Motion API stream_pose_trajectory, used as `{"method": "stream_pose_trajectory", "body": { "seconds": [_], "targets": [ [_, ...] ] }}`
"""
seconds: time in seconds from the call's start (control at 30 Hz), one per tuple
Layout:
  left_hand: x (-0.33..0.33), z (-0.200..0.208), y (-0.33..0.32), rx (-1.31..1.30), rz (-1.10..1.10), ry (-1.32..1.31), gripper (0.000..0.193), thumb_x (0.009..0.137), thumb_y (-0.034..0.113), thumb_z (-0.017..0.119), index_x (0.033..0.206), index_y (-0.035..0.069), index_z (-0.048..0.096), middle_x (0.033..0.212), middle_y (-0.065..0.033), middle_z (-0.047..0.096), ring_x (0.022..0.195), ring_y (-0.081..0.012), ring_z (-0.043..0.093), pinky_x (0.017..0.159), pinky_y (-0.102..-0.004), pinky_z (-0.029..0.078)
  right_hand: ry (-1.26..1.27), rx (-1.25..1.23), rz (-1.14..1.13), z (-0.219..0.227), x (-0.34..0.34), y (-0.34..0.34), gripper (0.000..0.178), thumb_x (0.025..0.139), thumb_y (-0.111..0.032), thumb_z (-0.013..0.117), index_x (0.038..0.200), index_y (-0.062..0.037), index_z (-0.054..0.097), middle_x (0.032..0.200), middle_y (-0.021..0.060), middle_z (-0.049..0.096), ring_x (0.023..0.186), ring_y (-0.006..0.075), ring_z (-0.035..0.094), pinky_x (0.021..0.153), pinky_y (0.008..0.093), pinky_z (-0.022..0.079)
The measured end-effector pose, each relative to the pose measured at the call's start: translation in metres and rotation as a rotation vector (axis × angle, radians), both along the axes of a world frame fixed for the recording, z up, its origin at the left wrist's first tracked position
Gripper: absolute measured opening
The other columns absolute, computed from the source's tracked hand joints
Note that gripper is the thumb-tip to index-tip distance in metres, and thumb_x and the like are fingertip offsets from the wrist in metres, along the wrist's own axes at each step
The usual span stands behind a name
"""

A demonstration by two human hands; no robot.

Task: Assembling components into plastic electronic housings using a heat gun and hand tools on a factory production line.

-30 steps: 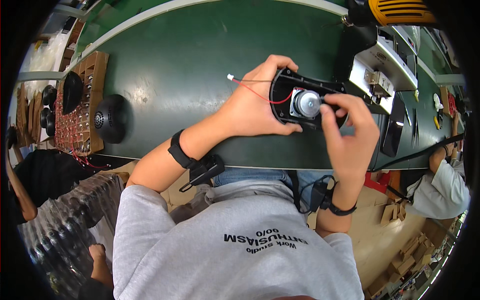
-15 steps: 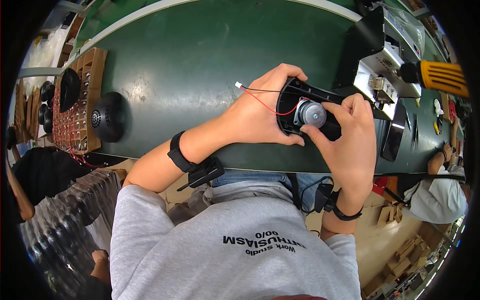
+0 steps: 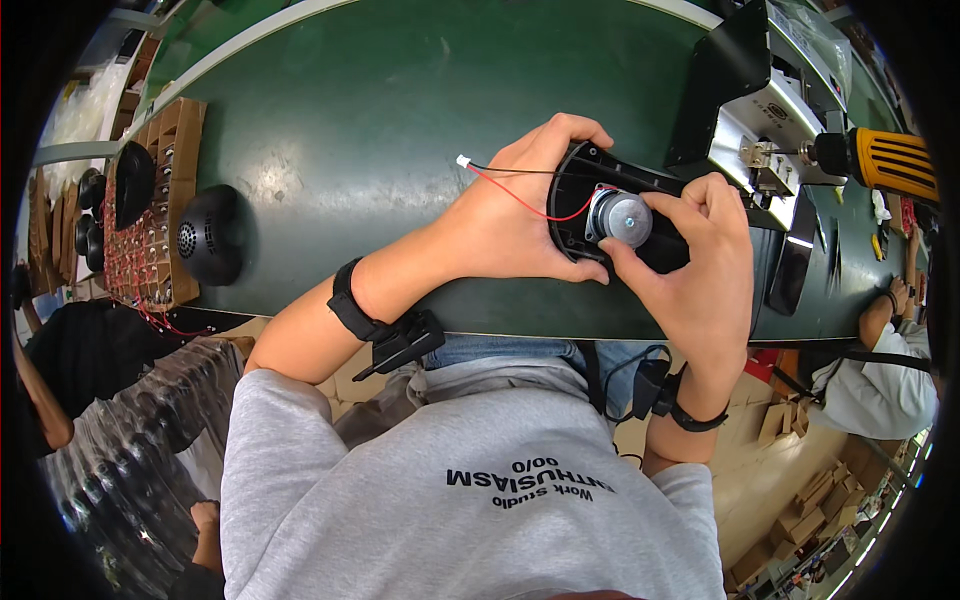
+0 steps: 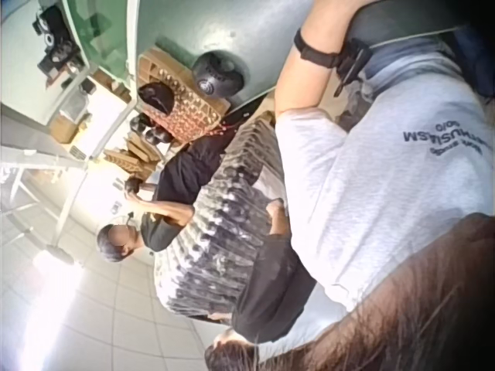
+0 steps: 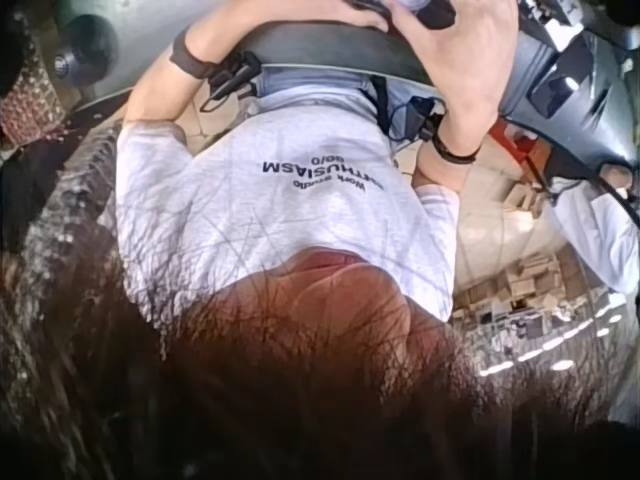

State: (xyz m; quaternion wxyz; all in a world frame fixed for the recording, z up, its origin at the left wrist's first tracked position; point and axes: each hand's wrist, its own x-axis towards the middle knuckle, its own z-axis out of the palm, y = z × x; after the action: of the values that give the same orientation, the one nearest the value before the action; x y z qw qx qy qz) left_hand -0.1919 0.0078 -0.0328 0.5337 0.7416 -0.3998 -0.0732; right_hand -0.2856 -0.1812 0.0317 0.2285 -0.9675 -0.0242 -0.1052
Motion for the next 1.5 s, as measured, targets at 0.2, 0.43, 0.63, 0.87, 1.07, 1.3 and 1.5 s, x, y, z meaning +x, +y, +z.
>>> {"method": "stream_pose_trajectory", "body": {
  "seconds": [0.2,0.43,0.63,0.87,1.07,1.3,1.5],
  "targets": [
    [0.0,-0.003,0.001,-0.01,-0.015,-0.011,0.104,0.05,0.031,0.103,0.133,0.006,0.045,0.124,-0.0117,0.062,0.111,-0.0264,0.065,0.095,-0.0374,0.053,0.017,0.012,-0.018,0.0,-0.002,0.001,0.043,0.063,-0.015,0.09,0.099,0.0026,0.074,0.09,0.009,0.049,0.087,0.0278,0.052,0.078,0.0404,0.046],
    [0.033,0.026,0.032,0.172,-0.275,0.11,0.074,0.047,0.031,0.103,0.105,0.003,0.067,0.111,-0.0065,0.067,0.096,-0.0185,0.065,0.078,-0.0323,0.051,0.062,0.12,0.006,0.006,-0.008,0.0,0.045,0.066,-0.007,0.087,0.108,-0.0009,0.072,0.098,0.0099,0.052,0.091,0.0283,0.054,0.083,0.0404,0.047],
    [0.041,0.038,0.052,0.226,-0.279,0.366,0.053,0.058,0.023,0.1,0.099,0.006,0.071,0.098,-0.0009,0.069,0.091,-0.0123,0.066,0.072,-0.027,0.048,-0.048,0.196,0.064,0.003,-0.016,-0.003,0.042,0.069,-0.003,0.085,0.108,-0.005,0.072,0.104,0.0103,0.057,0.093,0.0295,0.055,0.084,0.0414,0.047],
    [0.021,0.024,0.022,-0.006,-0.301,-0.15,0.11,0.053,0.031,0.1,0.147,0.006,0.048,0.154,-0.0151,0.046,0.14,-0.0331,0.048,0.105,-0.0441,0.048,0.023,0.079,0.073,0.004,-0.024,-0.001,0.038,0.07,-0.005,0.085,0.107,-0.007,0.073,0.109,0.0093,0.062,0.098,0.0298,0.058,0.088,0.0424,0.044],
    [-0.001,0.015,0.011,-0.003,-0.282,-0.15,0.091,0.062,0.015,0.093,0.143,0.006,0.052,0.14,-0.0171,0.051,0.126,-0.036,0.055,0.101,-0.0432,0.051,-0.059,0.054,0.069,0.002,-0.028,-0.004,0.033,0.072,-0.006,0.085,0.102,-0.0061,0.071,0.126,0.0109,0.064,0.11,0.0319,0.06,0.092,0.0425,0.045],
    [-0.012,0.01,0.001,-0.016,-0.142,-0.245,0.089,0.061,0.012,0.092,0.14,0.006,0.052,0.128,-0.0186,0.051,0.115,-0.035,0.058,0.095,-0.041,0.054,-0.148,0.086,-0.071,0.002,-0.036,0.003,0.028,0.072,-0.005,0.085,0.096,-0.0055,0.07,0.12,0.0103,0.065,0.102,0.0305,0.061,0.089,0.0413,0.047],
    [-0.016,0.0,-0.016,-0.111,-0.062,-0.291,0.092,0.06,0.012,0.093,0.14,0.008,0.048,0.124,-0.0187,0.048,0.109,-0.038,0.059,0.087,-0.0432,0.055,-0.211,0.107,-0.115,-0.009,-0.032,0.003,0.024,0.073,-0.008,0.085,0.09,-0.0064,0.067,0.101,0.0051,0.067,0.089,0.0258,0.062,0.079,0.0386,0.046]
  ]
}}
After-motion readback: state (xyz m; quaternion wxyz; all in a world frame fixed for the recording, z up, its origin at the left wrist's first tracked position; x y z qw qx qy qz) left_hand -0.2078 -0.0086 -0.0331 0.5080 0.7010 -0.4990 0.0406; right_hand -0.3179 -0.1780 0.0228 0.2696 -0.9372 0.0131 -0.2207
